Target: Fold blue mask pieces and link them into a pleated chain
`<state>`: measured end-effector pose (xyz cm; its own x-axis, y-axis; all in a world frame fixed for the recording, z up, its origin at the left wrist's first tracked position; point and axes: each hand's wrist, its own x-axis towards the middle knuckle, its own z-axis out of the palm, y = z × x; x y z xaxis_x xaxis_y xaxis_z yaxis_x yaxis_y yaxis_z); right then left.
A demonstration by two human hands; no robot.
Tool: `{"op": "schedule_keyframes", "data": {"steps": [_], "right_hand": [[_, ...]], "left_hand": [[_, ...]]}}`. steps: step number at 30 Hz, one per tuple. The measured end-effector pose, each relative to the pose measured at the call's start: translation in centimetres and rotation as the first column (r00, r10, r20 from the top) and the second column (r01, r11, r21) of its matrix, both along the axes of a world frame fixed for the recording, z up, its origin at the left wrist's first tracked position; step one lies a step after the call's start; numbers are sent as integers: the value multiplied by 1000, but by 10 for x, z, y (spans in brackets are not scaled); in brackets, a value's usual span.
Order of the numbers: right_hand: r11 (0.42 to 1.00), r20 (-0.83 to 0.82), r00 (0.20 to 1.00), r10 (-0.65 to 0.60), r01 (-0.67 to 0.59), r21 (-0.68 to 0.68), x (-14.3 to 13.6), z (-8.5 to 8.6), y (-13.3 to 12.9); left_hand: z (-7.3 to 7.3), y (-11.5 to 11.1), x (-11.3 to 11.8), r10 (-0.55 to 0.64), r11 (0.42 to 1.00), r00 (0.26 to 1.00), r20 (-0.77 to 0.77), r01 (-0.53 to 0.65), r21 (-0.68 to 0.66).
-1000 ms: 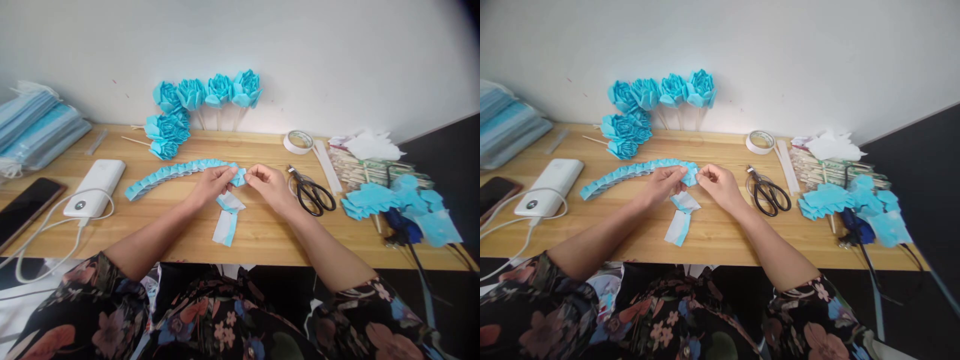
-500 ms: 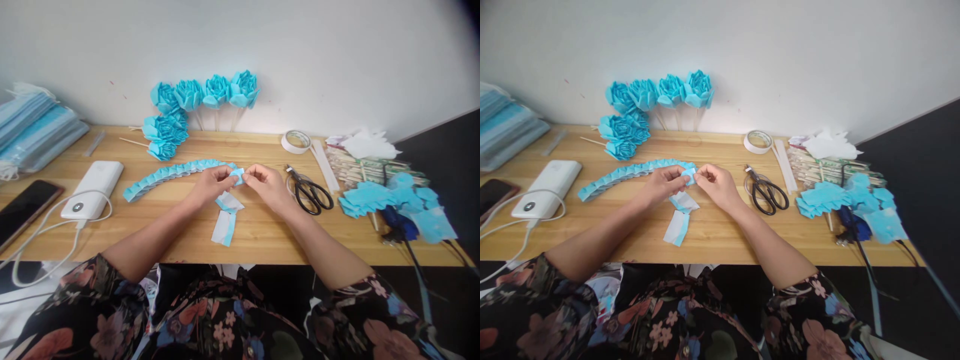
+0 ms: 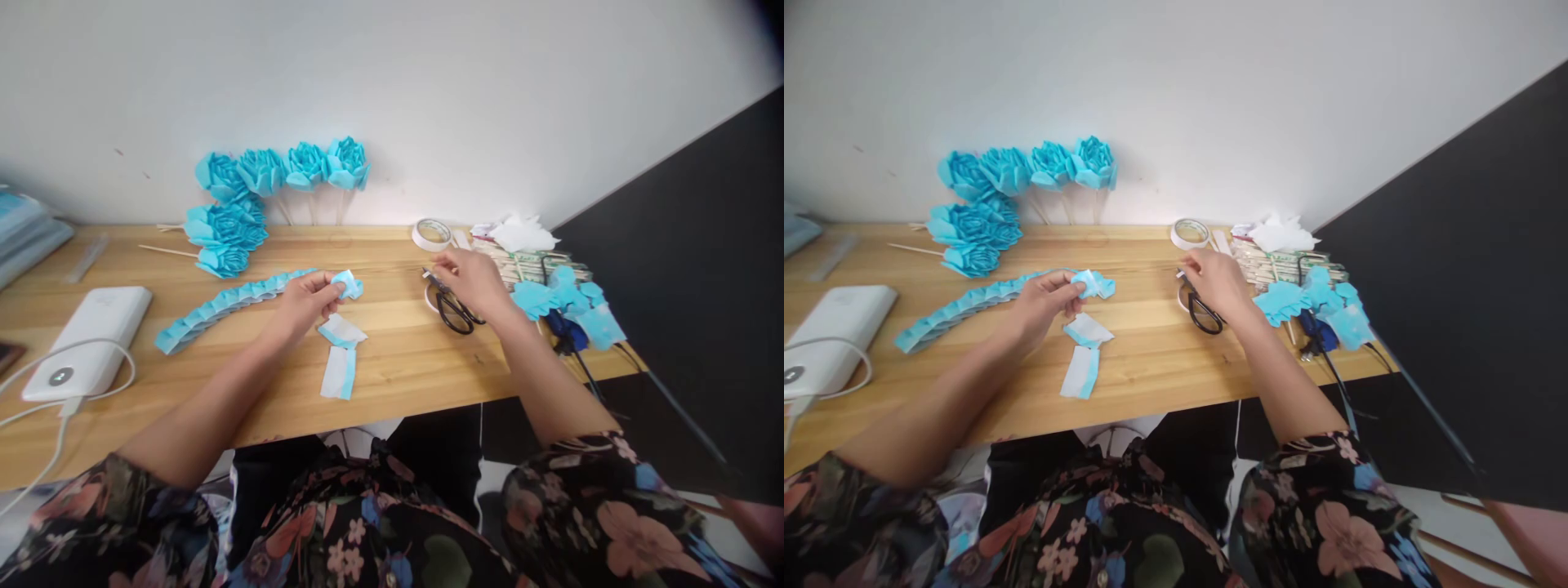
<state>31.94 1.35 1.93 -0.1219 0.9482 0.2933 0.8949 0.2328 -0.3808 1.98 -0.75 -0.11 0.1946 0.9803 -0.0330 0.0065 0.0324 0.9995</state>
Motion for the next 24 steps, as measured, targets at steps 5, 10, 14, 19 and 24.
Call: {"op": "schedule_keyframes", "data": {"steps": [5,10,14,19,24], "right_hand": [[999,384,923,-17,28,-24,-11,-13,-8],[996,508,860,-54,80,-29,-26,-14,-3],[992,545,834,-90,125,-28,-30,-17,-2],[991,503,856,-120,131,13,-27,-26,-3],[988,396,905,-153,137,68,-19,-37,0]], "left_hand": [[2,-1,0,-1,1000,1000,7,1,10],[2,-2,0,-6,1000,1000,17,6,16],[1,-1,0,-8,1000,1000,29,8,16],[2,-1,-1,-1,1000,999,45,1,9],[0,0,-1,-15,1000,1000,27,15,-5]]}}
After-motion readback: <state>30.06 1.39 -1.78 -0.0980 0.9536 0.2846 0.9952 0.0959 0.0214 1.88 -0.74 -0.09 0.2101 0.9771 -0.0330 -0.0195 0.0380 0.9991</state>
